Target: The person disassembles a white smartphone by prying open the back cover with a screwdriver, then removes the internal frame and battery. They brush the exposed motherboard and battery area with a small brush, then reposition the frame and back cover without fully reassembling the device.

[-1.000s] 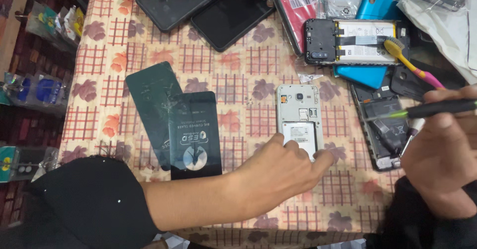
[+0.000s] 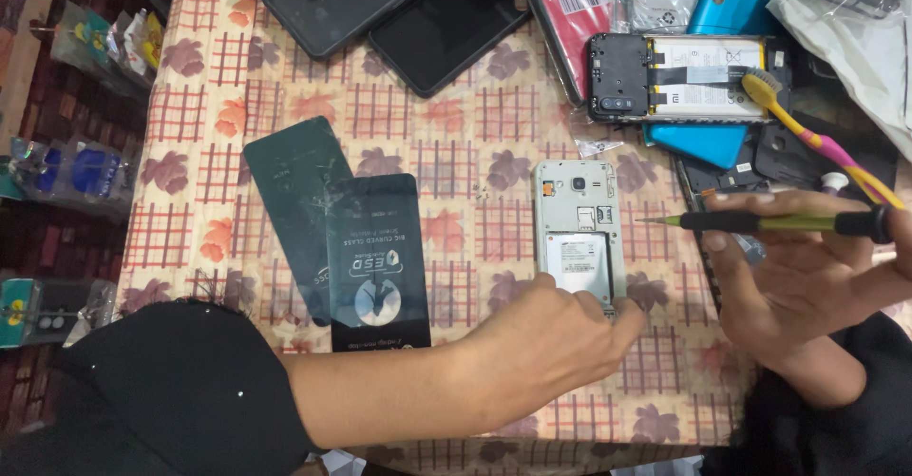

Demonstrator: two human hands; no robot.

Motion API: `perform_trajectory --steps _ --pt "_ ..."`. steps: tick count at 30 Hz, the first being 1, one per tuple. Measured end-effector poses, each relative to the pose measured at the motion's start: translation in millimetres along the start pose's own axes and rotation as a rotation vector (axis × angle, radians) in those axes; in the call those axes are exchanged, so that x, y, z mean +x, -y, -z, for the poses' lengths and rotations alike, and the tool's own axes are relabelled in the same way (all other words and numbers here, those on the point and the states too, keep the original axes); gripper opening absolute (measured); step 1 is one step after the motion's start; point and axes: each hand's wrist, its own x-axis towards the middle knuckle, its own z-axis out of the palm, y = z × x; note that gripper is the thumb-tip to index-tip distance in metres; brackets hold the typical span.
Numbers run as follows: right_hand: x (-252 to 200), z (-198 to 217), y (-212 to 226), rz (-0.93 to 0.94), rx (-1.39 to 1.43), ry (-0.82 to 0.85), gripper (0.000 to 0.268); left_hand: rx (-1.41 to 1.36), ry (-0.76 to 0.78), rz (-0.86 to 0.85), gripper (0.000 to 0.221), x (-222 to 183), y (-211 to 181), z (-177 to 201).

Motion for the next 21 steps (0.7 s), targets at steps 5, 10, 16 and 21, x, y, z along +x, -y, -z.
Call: perform_trajectory --steps 5,10,16,21 --pt "2.6 -0.5 2.3 0.03 0.005 -0.004 0.102 0.133 0.115 -0.057 0.063 -2.1 -2.2 4.3" --pt "8.5 -2.7 7.6 0.066 -0.007 0.031 0.107 0.125 0.197 -0.081 0.043 -1.6 -3.0 3.9" --pt "18.8 -1.8 9.9 0.118 -0.01 0.066 0.098 0.067 0.149 -0.027 0.043 -2.2 2.1 -1.9" --pt "13.6 -10.1 15.1 0.039 0.069 0.028 0.094 -0.521 0.089 0.104 0.026 -1.4 36.2 -14.8"
